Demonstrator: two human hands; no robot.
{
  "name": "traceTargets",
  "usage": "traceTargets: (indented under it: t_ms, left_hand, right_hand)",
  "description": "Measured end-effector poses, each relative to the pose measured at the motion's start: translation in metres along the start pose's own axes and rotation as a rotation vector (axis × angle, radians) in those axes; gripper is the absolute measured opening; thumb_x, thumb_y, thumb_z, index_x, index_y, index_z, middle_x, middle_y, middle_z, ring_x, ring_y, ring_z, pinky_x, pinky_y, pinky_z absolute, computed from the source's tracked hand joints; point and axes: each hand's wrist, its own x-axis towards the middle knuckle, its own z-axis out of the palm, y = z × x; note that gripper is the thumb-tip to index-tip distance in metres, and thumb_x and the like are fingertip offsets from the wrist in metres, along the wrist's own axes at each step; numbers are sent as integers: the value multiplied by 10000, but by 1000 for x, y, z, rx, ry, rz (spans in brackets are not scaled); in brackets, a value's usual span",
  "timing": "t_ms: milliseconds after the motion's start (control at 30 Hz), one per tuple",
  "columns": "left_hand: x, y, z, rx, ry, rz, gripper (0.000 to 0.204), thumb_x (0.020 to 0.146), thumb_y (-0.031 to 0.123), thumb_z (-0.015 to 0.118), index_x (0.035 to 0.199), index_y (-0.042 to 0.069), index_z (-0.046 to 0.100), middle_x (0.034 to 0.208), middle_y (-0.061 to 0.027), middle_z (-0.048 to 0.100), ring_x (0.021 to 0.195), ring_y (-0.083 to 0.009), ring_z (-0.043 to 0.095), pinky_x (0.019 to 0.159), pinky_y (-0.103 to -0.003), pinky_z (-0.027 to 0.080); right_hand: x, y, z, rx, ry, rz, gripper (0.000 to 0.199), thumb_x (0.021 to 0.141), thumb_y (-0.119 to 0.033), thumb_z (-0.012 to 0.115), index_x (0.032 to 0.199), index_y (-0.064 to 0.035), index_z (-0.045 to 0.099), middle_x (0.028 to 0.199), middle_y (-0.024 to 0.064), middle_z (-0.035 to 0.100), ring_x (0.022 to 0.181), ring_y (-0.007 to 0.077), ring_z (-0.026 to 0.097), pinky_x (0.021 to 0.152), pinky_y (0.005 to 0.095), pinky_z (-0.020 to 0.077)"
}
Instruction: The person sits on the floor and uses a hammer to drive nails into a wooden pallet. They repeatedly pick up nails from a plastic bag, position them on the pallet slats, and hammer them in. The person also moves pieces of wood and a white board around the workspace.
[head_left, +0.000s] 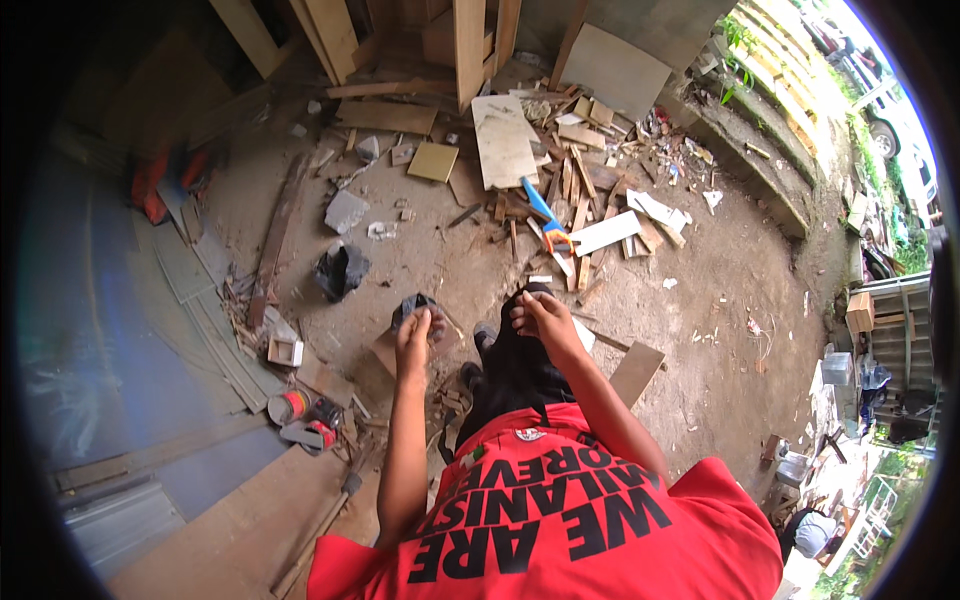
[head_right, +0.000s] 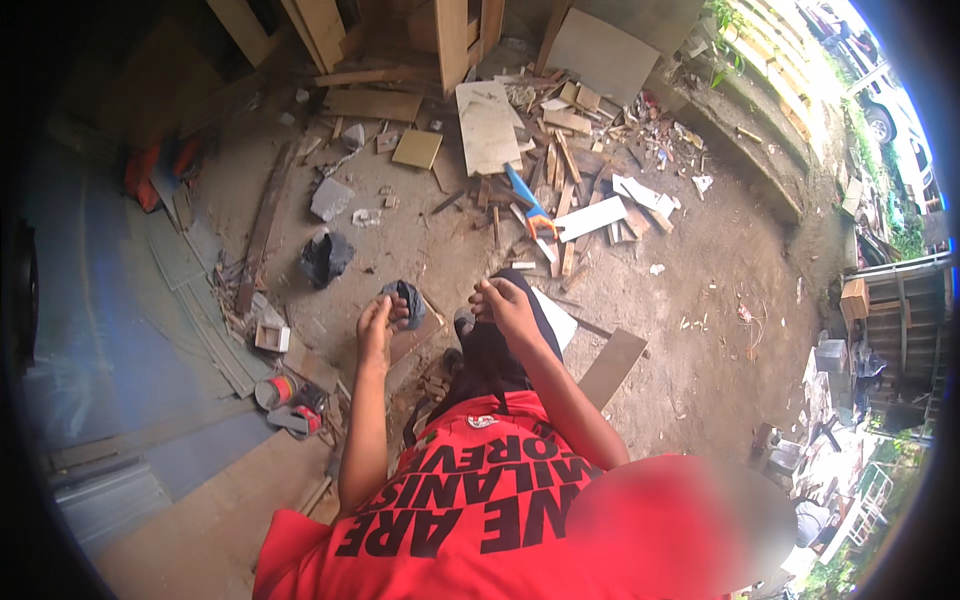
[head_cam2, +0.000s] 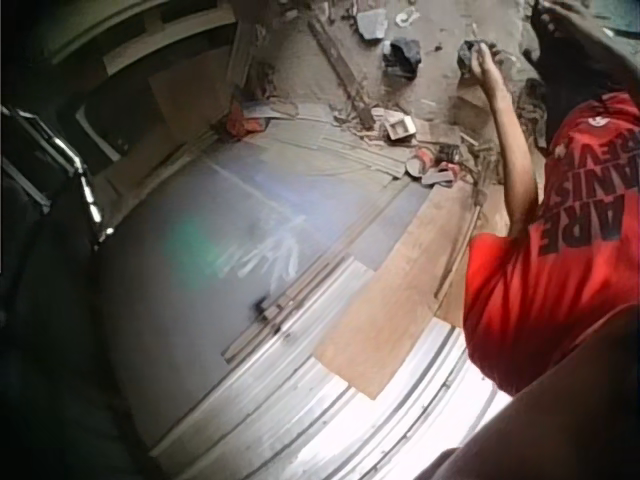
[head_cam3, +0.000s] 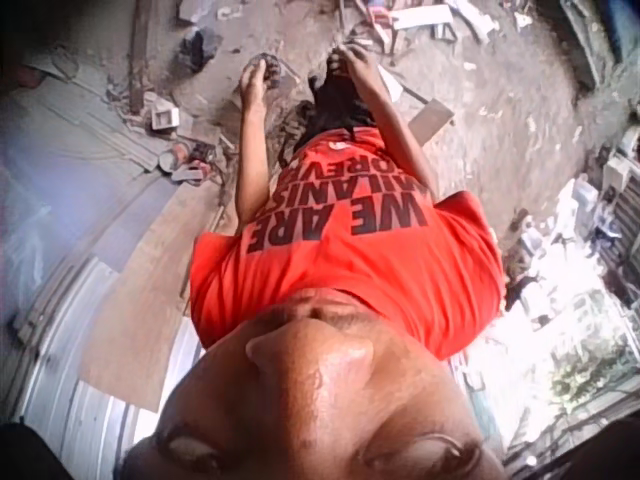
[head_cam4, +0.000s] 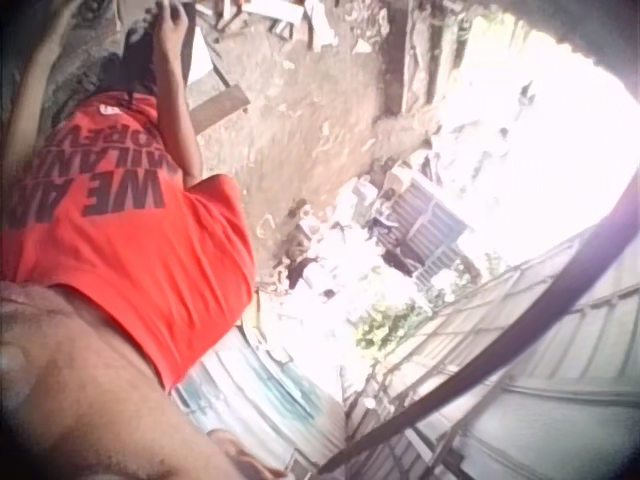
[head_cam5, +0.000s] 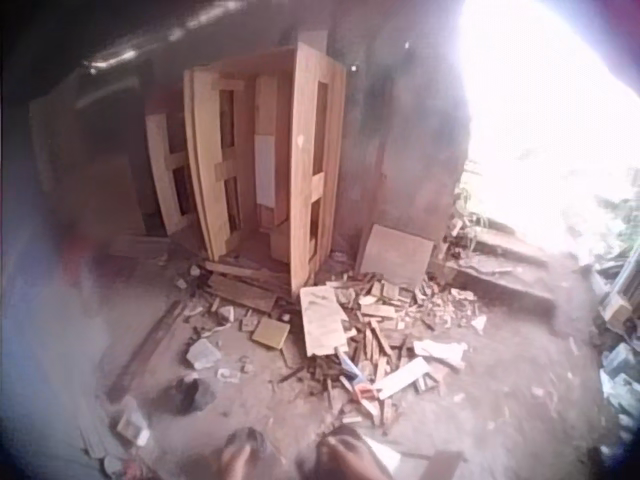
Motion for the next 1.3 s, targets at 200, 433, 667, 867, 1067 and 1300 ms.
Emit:
traceTargets:
  t_ms: [200, 433, 667, 867, 1067, 1300]
  left_hand:
    - [49, 5, 42, -117, 26, -11, 231, 1009, 246, 581, 1062, 30, 643, 961, -51, 683, 822, -135, 646, 704, -261, 509]
    - [161, 6, 68, -58, 127, 125, 287, 1012, 298, 556, 1102, 37, 635, 1005, -47, 677, 892, -149, 642, 761, -304, 526]
    - [257, -138, 3, 64, 547, 98, 260, 1004, 240, 591, 1110, 10, 647, 1016, -56, 688, 934, -129, 636, 789, -278, 515]
    - [282, -275, -73, 214, 676, 154, 209, 973, 178, 641, 1099, 11, 631, 1042, -79, 680, 940, -208, 645, 828, -326, 507]
    - [330, -389, -154, 854, 892, 354, 274, 901, 82, 640, 1162, 23, 579, 1123, -198, 610, 1074, -399, 573, 942, -473, 457]
    - [321, -375, -161, 743, 1241, 366, 429, 919, 246, 701, 1237, -15, 579, 1209, -195, 625, 1185, -335, 570, 1026, -406, 421]
  right_hand:
    - [47, -37, 1, -7, 5, 4, 246, 1027, -273, 569, 1063, -33, 607, 888, 46, 677, 742, 126, 656, 681, 265, 531]
    - [199, -36, 2, -322, -246, 129, 335, 1007, -368, 594, 1067, -42, 641, 904, 29, 684, 775, 138, 642, 713, 312, 545]
    - [375, 47, 15, -705, -449, 240, 371, 1008, -366, 574, 1063, -13, 671, 893, 70, 732, 748, 142, 670, 658, 298, 532]
    - [475, 216, 24, -678, -608, 194, 355, 997, -299, 611, 1059, 49, 640, 864, 112, 715, 723, 159, 674, 658, 315, 537]
    - [561, 454, -17, -1113, -764, -104, 544, 962, -404, 640, 1227, 67, 584, 1131, 194, 667, 1040, 259, 651, 854, 370, 527]
    - [511, 541, 7, -678, -668, 96, 987, 865, -523, 729, 1421, 142, 257, 1326, 319, 519, 1267, 343, 527, 1057, 386, 428]
